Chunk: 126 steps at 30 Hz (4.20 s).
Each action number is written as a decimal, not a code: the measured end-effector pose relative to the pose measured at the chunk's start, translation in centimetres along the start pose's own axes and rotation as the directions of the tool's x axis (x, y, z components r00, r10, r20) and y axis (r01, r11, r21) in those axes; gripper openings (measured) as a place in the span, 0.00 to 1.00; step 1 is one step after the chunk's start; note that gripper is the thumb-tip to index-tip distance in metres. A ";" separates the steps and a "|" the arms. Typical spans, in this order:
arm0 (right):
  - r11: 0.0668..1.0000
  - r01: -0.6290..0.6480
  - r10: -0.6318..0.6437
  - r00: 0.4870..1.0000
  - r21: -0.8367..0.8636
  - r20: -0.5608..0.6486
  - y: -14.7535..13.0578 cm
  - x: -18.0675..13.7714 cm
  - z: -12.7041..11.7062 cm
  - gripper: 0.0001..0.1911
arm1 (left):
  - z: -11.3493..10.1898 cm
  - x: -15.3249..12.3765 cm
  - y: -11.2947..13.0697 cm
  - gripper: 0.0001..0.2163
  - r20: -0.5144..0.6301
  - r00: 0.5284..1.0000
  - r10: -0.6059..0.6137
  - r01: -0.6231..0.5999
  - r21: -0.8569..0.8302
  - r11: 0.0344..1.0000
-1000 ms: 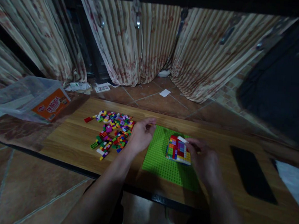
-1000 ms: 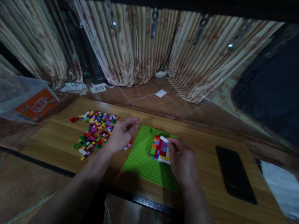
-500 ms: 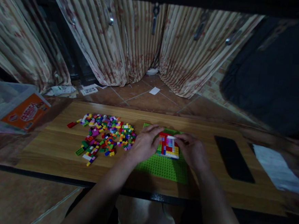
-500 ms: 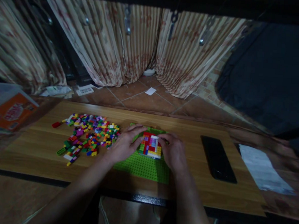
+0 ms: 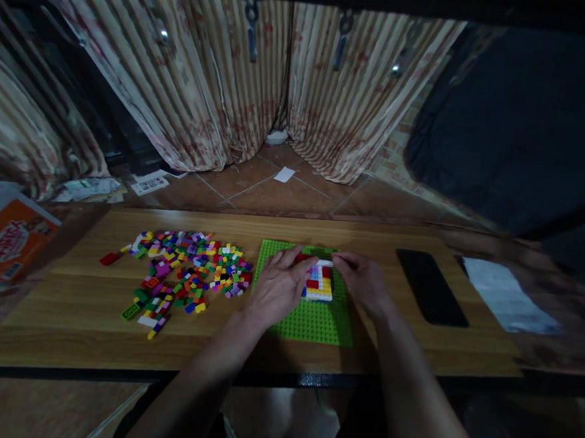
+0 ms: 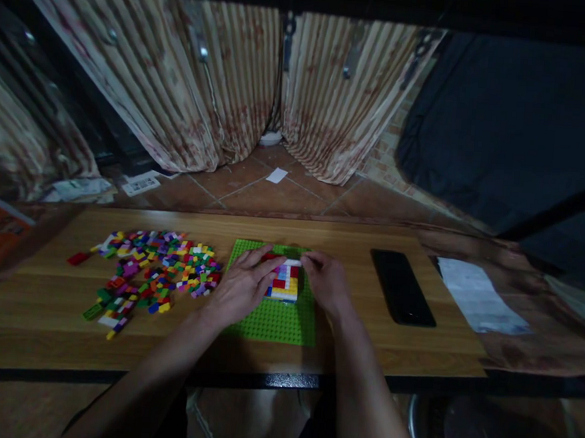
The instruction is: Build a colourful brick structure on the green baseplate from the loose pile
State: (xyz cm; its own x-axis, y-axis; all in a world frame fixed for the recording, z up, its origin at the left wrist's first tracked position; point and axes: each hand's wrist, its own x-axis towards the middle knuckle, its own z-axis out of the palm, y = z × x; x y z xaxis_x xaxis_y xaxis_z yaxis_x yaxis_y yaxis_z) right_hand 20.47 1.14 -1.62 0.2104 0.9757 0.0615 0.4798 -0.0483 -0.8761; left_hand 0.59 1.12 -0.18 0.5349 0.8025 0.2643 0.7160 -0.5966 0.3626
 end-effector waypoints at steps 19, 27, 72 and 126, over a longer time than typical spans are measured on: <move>0.989 -0.090 0.086 0.996 0.116 0.039 0.6 0.3 1.3 0.18 | 0.6 0.0 -0.6 0.18 -0.038 0.999 0.033 -0.034 -0.028 0.999; 0.988 -0.097 0.095 0.995 0.119 0.023 0.8 0.4 1.5 0.16 | 0.5 -0.1 0.1 0.19 -0.011 1.000 -0.011 0.011 0.013 1.000; 0.989 -0.142 0.142 0.990 0.048 0.008 0.5 -0.1 1.6 0.20 | 1.0 -0.6 0.7 0.19 -0.040 0.994 -0.103 0.102 -0.019 0.995; 0.918 0.384 -0.388 0.921 0.093 0.021 -6.1 -2.8 5.4 0.09 | -1.8 -0.7 -3.3 0.09 0.016 0.956 -0.292 0.178 -0.822 0.541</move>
State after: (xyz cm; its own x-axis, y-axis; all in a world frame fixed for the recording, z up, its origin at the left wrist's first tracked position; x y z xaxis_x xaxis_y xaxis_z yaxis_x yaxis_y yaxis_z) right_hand 12.32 -0.12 1.01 -0.0104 0.9224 0.3862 0.4425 0.3506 -0.8254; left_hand -2.99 2.56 0.08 0.3097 0.9414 0.1332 0.1143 -0.1759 0.9777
